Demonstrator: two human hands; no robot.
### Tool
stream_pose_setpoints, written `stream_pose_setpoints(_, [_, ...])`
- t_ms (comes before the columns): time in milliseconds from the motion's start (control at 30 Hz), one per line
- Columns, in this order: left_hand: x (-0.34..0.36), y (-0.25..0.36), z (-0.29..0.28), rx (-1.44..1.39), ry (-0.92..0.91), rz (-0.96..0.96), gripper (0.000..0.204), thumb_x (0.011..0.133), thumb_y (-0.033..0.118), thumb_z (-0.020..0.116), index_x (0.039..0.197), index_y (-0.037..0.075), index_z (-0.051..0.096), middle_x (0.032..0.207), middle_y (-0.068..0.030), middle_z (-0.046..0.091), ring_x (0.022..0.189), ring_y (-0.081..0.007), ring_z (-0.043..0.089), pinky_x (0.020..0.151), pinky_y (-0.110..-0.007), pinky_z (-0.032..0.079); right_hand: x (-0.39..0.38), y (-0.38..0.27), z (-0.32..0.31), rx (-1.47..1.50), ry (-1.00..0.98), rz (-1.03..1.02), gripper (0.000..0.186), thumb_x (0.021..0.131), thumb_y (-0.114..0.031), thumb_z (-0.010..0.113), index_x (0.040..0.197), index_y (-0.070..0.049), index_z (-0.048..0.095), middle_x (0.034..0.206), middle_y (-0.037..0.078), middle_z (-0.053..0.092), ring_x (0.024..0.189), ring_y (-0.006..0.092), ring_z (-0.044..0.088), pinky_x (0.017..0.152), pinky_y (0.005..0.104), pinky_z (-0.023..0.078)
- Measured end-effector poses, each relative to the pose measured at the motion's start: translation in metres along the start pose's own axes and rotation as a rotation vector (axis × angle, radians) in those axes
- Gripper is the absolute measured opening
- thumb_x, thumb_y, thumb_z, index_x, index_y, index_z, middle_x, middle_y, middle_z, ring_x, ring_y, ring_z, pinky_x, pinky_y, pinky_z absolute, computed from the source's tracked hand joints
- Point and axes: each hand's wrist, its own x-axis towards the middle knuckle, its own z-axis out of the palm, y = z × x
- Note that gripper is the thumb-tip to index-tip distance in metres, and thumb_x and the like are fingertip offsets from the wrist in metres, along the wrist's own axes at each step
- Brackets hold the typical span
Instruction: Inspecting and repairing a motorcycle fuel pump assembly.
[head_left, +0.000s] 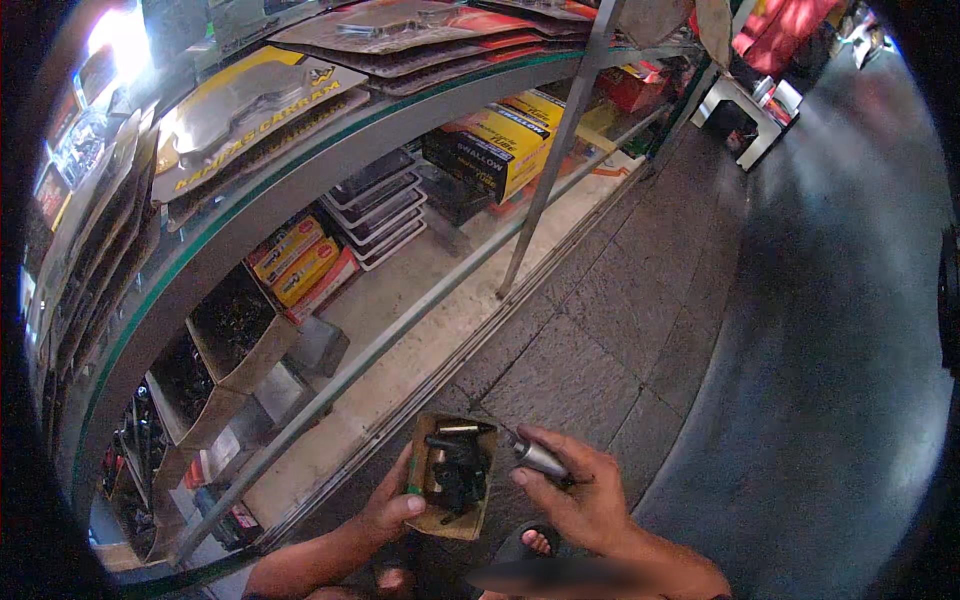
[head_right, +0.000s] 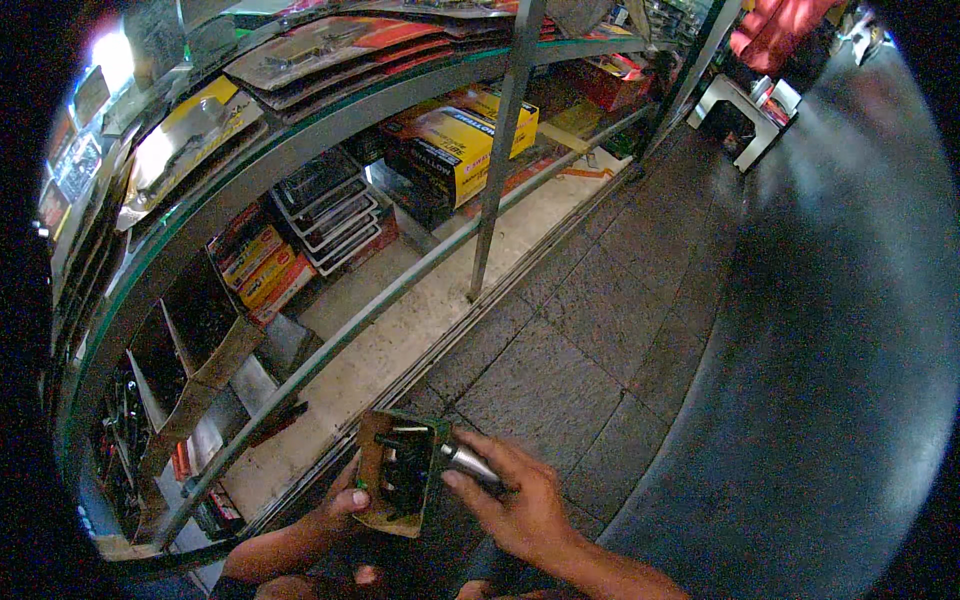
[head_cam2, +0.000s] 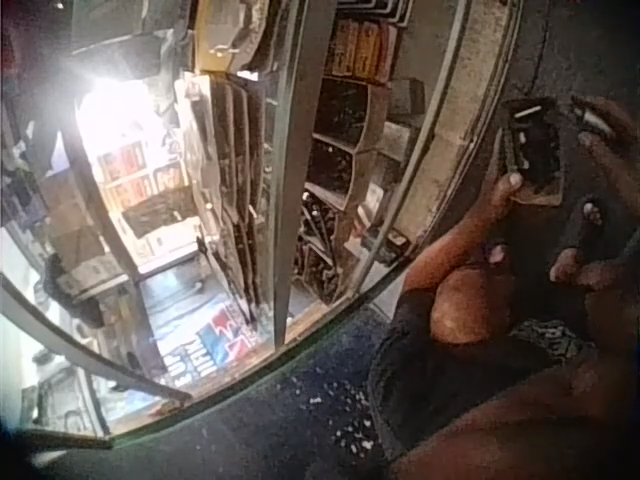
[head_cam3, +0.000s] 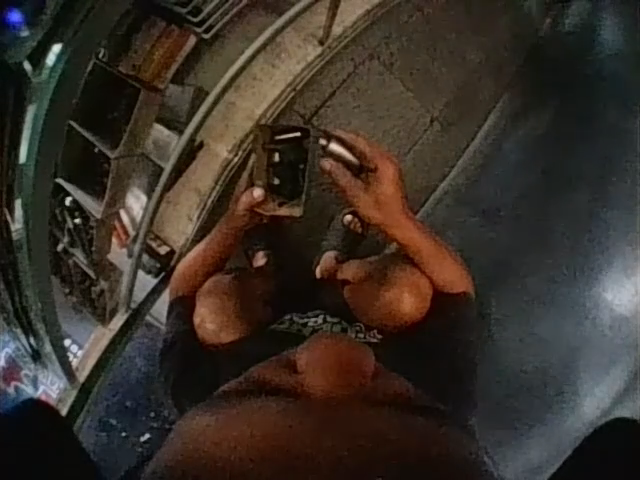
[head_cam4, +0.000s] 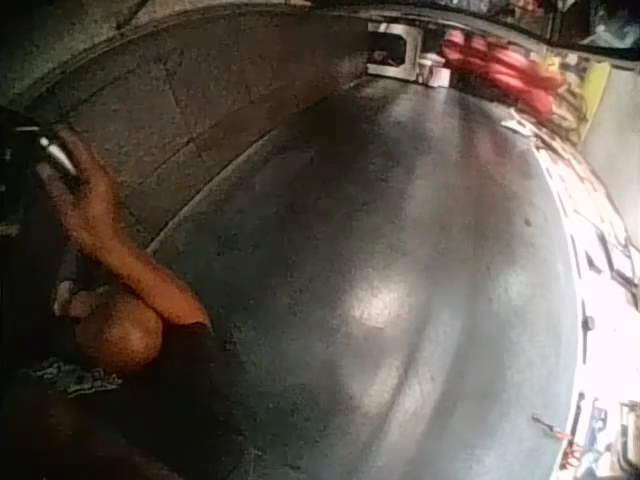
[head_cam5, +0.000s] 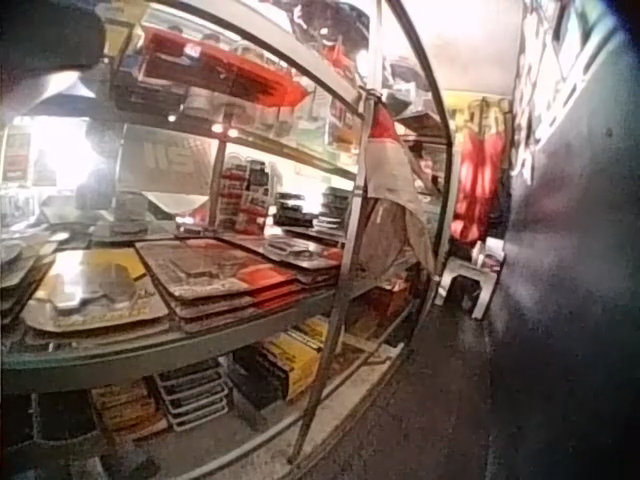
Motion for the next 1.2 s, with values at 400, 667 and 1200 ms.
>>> stream_pose_setpoints(400, [0.0, -0.001, -0.003, -0.03, -0.012, 0.009, 0.104, 0.072, 0.048, 0.072, 0.155, 0.005, 0.026, 0.134, -0.0138, 0.053, 0.121, -0.0265, 0.059, 0.105, -0.045, 0.049, -0.001, 0.008, -0.017, 0.877, -0.388, 0.608, 0.077, 0.103, -0.069, 0.032, 0.144, -0.006, 0.05, 0.076, -0.003, 0.045, 0.058, 0.0082, 0.041, 0.046, 0.0237, 0.038])
stream_pose_setpoints(667, [-0.003, 0.006, 0.0, -0.068, -0.087, -0.019, 0.11, 0.076, 0.042, 0.073, 0.161, 0.006, 0.012, 0.149, -0.0162, 0.039, 0.138, -0.0311, 0.045, 0.115, -0.047, 0.037, -0.007, 0.013, -0.015, 1.02, -0.334, 0.514, 0.059, 0.105, -0.041, 0.046, 0.153, -0.007, 0.041, 0.086, 0.001, 0.051, 0.066, 0.0102, 0.046, 0.053, 0.0239, 0.041])
stream_pose_setpoints(1200, [-0.008, -0.006, -0.015, -0.012, -0.053, -0.032, 0.104, 0.075, 0.049, 0.071, 0.156, 0.004, 0.024, 0.144, -0.0174, 0.046, 0.131, -0.0303, 0.051, 0.111, -0.046, 0.041, -0.01, -0.016, -0.005, 0.455, -0.083, 0.23, 0.041, 0.096, -0.012, 0.066, 0.134, -0.003, 0.054, 0.113, 0.013, 0.068, 0.094, 0.0161, 0.066, 0.086, 0.0318, 0.054])
